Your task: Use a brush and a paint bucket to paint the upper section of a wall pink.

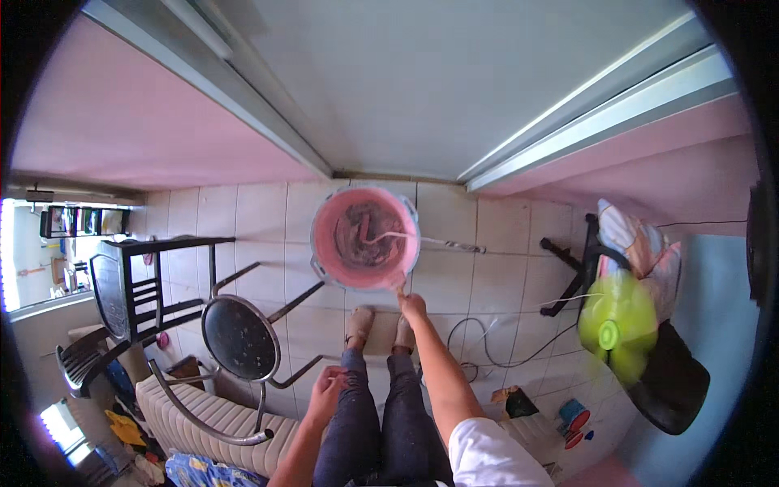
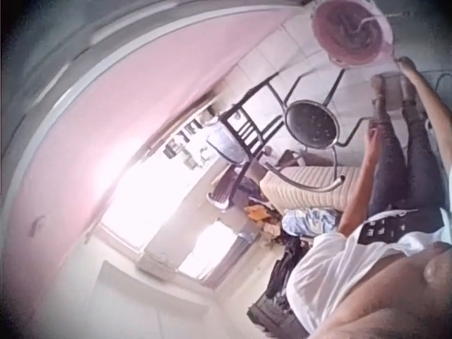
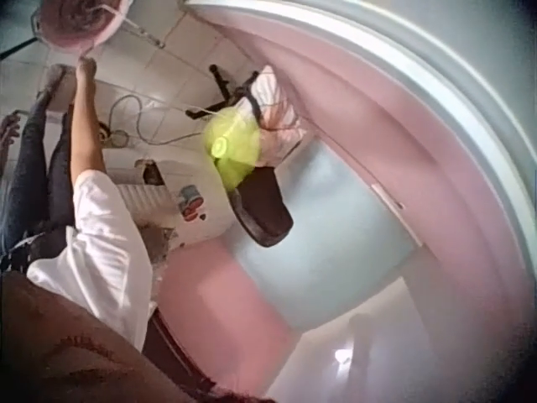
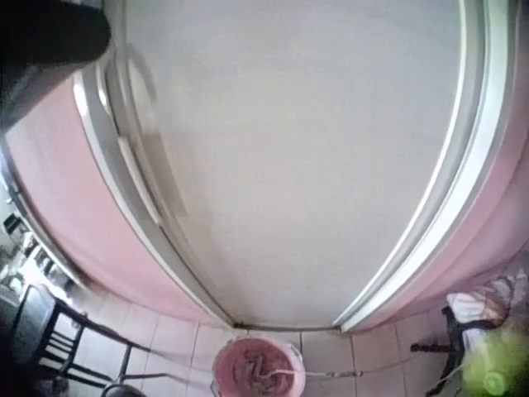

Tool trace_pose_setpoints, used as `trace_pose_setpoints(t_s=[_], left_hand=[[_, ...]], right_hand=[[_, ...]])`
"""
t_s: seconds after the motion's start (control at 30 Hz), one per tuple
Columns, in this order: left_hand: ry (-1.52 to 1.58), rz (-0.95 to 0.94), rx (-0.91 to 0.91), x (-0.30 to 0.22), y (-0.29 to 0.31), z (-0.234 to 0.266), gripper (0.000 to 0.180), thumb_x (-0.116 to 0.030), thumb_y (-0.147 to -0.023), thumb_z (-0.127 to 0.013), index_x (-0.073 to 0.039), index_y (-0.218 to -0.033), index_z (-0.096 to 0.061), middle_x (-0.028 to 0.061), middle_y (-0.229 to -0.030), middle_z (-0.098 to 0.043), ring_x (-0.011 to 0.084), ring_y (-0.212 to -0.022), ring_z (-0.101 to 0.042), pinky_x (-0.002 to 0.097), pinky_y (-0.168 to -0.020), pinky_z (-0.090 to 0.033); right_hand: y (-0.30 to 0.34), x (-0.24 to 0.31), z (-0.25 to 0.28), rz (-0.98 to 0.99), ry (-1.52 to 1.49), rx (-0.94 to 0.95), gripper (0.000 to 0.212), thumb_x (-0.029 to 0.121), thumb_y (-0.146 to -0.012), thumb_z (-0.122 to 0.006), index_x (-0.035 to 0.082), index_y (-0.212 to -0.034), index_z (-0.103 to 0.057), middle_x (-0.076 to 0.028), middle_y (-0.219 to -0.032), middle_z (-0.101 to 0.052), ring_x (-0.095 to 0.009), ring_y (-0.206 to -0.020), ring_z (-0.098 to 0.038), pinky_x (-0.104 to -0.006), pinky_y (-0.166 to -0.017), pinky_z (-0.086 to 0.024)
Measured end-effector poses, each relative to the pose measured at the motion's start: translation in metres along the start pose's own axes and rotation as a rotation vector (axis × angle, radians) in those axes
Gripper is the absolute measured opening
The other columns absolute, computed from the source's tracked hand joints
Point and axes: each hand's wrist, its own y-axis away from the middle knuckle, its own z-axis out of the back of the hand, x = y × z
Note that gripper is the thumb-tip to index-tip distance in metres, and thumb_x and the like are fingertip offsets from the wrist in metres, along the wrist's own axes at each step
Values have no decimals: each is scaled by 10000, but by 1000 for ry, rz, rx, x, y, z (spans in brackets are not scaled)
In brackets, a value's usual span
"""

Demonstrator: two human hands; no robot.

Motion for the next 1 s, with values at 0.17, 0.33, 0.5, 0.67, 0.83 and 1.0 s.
trace_pose_setpoints(t_s=[0.17,0.33,0.5,0.67,0.83,1.0], left_hand=[[164,-1,70,38,-63,-43,169,-104,-945,-501,-23,-1083,-556,25,-882,-567,104,-814,-533,254,-747,-446],[159,76,75,75,-119,-47,166,-63,-946,-467,-21,-1088,-541,27,-880,-539,111,-822,-519,249,-777,-439],[182,76,99,103,-146,-61,190,-17,-927,-445,-19,-1094,-537,29,-898,-539,116,-836,-524,254,-791,-446],[122,100,106,126,-141,-37,195,-8,-919,-449,-17,-1093,-538,33,-916,-551,121,-847,-532,258,-808,-451],[46,128,159,134,-145,-39,178,-63,-946,-455,-49,-1101,-541,24,-937,-550,122,-878,-519,275,-822,-436],[9,82,175,95,-128,-35,174,-58,-920,-475,-29,-1069,-560,43,-917,-573,117,-851,-543,262,-780,-457]], right_hand=[[-51,-25,-42,-157,-250,101,456,430,-853,-592,-13,-745,-616,-216,-744,-639,-415,-738,-611,-483,-678,-465],[-70,-26,-97,-25,-27,19,407,379,-880,-558,-14,-789,-611,-222,-748,-635,-418,-754,-614,-494,-682,-466],[-102,-71,-113,-99,13,-41,460,428,-874,-565,-12,-751,-621,-222,-741,-633,-408,-731,-614,-484,-653,-464],[-80,-38,-128,-124,44,63,432,425,-904,-500,26,-881,-665,-230,-850,-647,-416,-817,-620,-499,-725,-482],[-70,-86,-125,-18,195,-76,537,510,-926,-425,22,-868,-641,-235,-827,-640,-437,-820,-609,-526,-718,-473],[7,-59,-79,173,130,-131,376,374,-954,-436,23,-932,-567,-220,-968,-627,-411,-908,-591,-523,-741,-460]])
